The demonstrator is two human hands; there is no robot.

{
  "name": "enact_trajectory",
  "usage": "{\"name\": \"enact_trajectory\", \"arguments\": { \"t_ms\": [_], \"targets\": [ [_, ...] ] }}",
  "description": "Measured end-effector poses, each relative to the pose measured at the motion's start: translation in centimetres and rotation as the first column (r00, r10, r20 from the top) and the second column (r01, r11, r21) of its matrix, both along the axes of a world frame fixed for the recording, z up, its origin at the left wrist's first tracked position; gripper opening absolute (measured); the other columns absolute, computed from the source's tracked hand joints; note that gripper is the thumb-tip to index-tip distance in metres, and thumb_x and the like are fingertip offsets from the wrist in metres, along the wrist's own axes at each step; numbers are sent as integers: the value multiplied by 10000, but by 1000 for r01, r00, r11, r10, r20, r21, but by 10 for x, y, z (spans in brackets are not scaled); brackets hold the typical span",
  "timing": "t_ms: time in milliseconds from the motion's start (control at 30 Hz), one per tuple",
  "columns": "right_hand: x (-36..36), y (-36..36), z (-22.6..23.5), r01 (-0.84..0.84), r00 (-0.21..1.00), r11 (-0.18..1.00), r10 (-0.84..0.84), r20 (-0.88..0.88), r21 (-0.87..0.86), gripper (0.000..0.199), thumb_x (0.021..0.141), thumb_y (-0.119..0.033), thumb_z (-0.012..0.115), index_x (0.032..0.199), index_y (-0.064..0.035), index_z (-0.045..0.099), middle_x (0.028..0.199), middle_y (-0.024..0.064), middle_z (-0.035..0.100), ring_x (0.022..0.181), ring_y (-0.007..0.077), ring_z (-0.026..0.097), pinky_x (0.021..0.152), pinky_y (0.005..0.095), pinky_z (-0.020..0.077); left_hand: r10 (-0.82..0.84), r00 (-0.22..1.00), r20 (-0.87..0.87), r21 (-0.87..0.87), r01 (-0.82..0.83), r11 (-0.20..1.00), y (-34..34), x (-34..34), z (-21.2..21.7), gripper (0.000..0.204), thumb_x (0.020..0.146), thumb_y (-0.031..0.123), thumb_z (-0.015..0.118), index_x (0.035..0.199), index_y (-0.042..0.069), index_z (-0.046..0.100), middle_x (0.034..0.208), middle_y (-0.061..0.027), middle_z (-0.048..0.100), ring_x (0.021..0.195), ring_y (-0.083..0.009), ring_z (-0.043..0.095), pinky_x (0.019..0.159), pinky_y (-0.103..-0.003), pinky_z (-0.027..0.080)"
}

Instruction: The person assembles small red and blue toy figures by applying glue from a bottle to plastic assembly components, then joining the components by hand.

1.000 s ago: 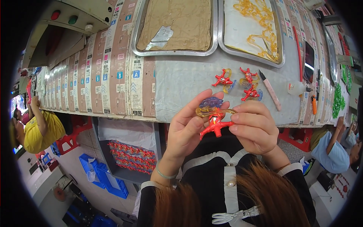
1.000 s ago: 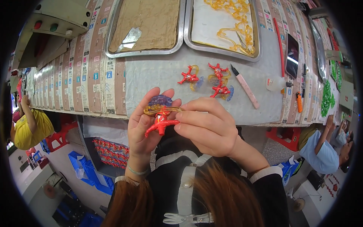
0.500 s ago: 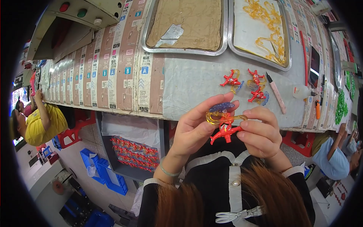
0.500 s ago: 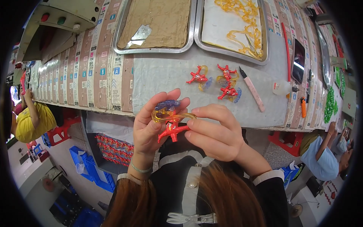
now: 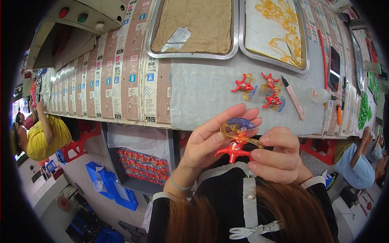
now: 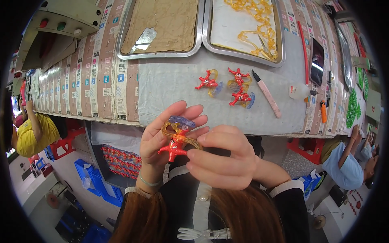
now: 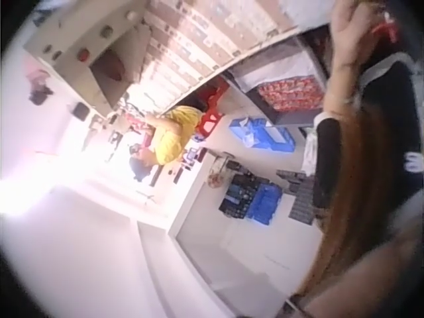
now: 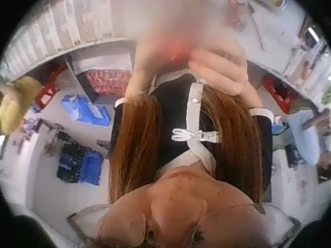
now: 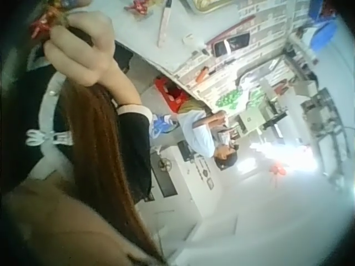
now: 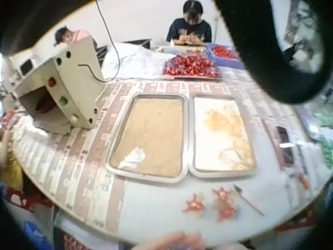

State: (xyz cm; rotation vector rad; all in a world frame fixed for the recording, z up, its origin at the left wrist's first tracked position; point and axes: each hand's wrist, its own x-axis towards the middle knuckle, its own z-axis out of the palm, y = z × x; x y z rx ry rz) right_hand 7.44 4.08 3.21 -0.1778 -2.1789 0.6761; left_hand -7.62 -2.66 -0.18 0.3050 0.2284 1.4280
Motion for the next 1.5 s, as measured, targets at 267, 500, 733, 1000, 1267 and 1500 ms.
{"name": "enact_trajectory", "arguments": {
  "t_ms": [267, 500, 733, 1000, 1267, 1500],
  "targets": [
    [-1, 1, -1, -63, 998, 992, 61, -27, -106, 182, 588, -8, 595, 766, -46, 586, 871, 73, 546, 838, 258, 489, 601, 319, 444, 87, 988, -125, -68, -96, 993, -5, 0, 8, 583, 801, 177, 466, 1254, -53, 181, 1283, -216, 244, 1154, -328, 313, 944, -425, 276],
    [-13, -14, -18, -64, 992, 716, -32, -124, -695, 325, 682, 40, 529, 1000, 7, 471, 964, 136, 468, 853, 237, 479, 717, 326, 393, 267, 700, -662, 18, -341, 940, -25, -8, -3, 479, 733, -36, 521, 1187, -14, 368, 1180, -108, 422, 1048, -153, 419, 861, -281, 360],
    [-20, -5, -25, 75, 987, 639, -155, -32, -765, 337, 727, 30, 460, 1062, 40, 424, 1063, 154, 445, 915, 202, 483, 797, 321, 381, 358, -6, -934, 47, -993, 108, -129, -119, -68, 293, 790, 71, 517, 1061, -6, 437, 960, -83, 535, 815, -119, 525, 703, -248, 424],
    [-31, -5, -20, 138, 988, 597, -141, 66, -791, 246, 772, 27, 441, 1017, 40, 460, 938, 107, 525, 861, 154, 504, 800, 274, 379, 5, 507, -862, -488, -832, 264, -213, -116, -227, 249, 754, 120, 560, 947, -28, 508, 764, -54, 567, 644, -99, 526, 585, -200, 413],
    [-24, 0, -23, 189, 980, 584, -168, 110, -789, 222, 784, 18, 442, 1003, 34, 472, 927, 102, 529, 849, 148, 503, 789, 264, 379, -518, 210, -829, -435, -824, 364, -204, -118, -236, 256, 689, 179, 547, 821, -36, 594, 722, -178, 596, 691, -250, 590, 626, -317, 442],
    [-18, 16, -19, 300, 944, 584, -293, 149, -754, 196, 789, -15, 476, 981, 26, 490, 923, 79, 538, 838, 134, 504, 764, 251, 393, -784, -246, -570, -373, -773, 514, -191, -131, -215, 355, 709, 268, 586, 859, -41, 499, 873, -229, 554, 825, -375, 530, 705, -418, 415]
  ]
}}
